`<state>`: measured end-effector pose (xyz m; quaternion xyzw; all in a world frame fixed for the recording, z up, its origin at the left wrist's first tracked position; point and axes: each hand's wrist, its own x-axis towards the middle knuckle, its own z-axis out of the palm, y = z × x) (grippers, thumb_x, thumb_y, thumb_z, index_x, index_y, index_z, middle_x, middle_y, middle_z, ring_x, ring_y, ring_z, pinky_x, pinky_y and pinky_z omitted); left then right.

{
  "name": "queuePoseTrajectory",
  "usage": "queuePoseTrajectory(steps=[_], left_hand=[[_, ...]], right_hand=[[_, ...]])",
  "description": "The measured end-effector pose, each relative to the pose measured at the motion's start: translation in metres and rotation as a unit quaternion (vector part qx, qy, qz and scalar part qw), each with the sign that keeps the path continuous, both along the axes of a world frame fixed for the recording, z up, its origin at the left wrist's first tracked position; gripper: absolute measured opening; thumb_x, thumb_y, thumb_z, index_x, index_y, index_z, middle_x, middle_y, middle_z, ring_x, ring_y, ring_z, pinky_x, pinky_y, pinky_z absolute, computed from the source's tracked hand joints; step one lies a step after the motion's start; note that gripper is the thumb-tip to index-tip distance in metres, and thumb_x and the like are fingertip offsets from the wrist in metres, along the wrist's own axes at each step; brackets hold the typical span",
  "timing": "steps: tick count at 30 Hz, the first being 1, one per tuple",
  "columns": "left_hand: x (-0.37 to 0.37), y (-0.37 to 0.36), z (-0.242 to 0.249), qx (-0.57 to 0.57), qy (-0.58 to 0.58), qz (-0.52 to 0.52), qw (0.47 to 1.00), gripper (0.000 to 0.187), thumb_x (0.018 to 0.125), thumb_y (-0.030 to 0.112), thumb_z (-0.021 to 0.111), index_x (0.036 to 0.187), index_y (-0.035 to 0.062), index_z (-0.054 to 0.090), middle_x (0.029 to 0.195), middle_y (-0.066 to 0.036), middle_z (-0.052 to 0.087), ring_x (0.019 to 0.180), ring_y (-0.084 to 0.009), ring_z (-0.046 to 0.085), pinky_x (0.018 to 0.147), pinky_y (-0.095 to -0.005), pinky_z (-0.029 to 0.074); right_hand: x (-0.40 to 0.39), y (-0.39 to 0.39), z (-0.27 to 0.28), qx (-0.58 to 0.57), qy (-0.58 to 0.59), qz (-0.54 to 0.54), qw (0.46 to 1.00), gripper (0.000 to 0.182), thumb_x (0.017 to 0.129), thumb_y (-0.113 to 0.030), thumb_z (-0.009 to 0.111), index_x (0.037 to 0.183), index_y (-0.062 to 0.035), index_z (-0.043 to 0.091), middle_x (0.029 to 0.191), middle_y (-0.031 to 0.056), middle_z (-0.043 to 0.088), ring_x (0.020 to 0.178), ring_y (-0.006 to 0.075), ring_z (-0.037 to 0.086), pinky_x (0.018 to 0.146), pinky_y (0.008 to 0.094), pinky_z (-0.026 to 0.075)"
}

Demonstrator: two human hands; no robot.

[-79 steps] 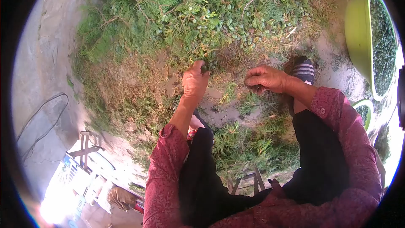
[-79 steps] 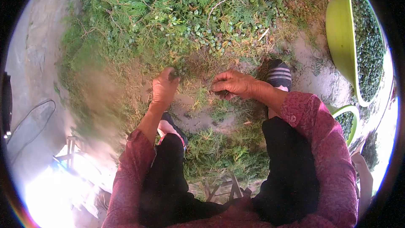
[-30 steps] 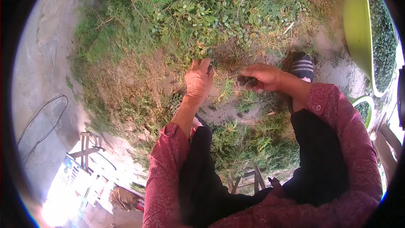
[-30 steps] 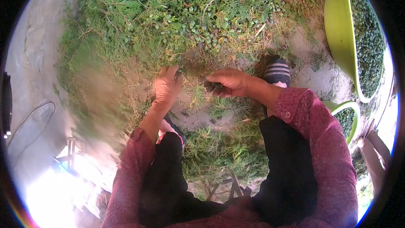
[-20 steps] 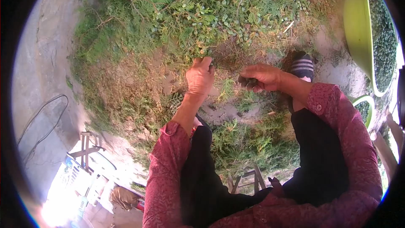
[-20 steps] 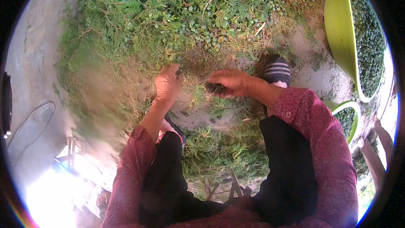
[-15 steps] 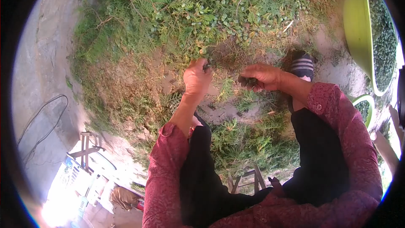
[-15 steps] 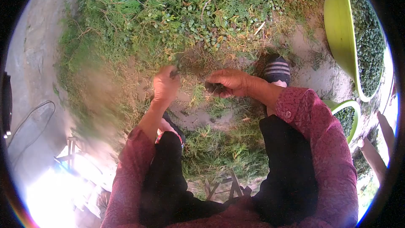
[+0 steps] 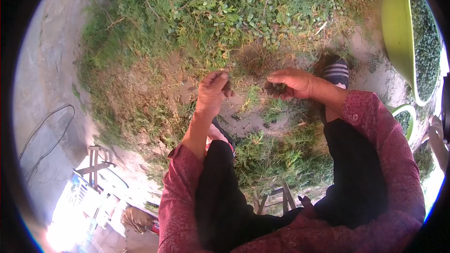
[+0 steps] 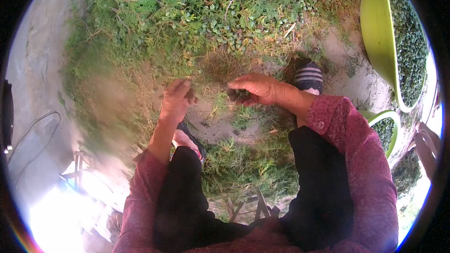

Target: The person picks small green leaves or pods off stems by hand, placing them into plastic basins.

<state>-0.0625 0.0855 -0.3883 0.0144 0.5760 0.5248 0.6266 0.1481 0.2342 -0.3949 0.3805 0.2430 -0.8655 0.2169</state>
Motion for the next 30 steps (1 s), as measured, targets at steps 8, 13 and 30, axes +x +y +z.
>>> queuePoseTrajectory(steps=[8,13,30], left_hand=[[0.009,0.011,0.028,0.028,-0.171,0.025,0.985,0.014,0.085,0.018,0.057,0.086,0.0049,0.055,0.062,-0.002,0.053,0.05,-0.0116,0.048,0.057,-0.0329,0.048],[0.017,0.016,0.035,0.021,-0.192,-0.03,0.981,0.012,0.084,0.015,0.057,0.091,0.0051,0.057,0.067,-0.003,0.055,0.054,-0.0121,0.05,0.059,-0.0333,0.048],[0.019,0.015,0.031,0.013,-0.1,-0.079,0.992,0.021,0.083,0.017,0.06,0.1,0.0044,0.058,0.084,-0.004,0.058,0.068,-0.0148,0.054,0.068,-0.033,0.046]], right_hand=[[-0.012,-0.004,0.002,0.004,0.024,-0.039,0.999,0.037,0.078,-0.032,0.064,0.104,-0.0065,0.055,0.102,0.0057,0.057,0.087,0.0169,0.058,0.07,0.0264,0.048],[-0.024,-0.004,0.015,-0.037,0.05,-0.077,0.995,0.036,0.077,-0.028,0.065,0.104,-0.0062,0.055,0.101,0.0049,0.057,0.088,0.0162,0.057,0.074,0.0274,0.048],[-0.019,-0.003,0.004,0.021,0.063,-0.045,0.997,0.025,0.079,-0.031,0.063,0.079,-0.0066,0.059,0.065,0.0004,0.054,0.054,0.0092,0.048,0.049,0.0225,0.039]])
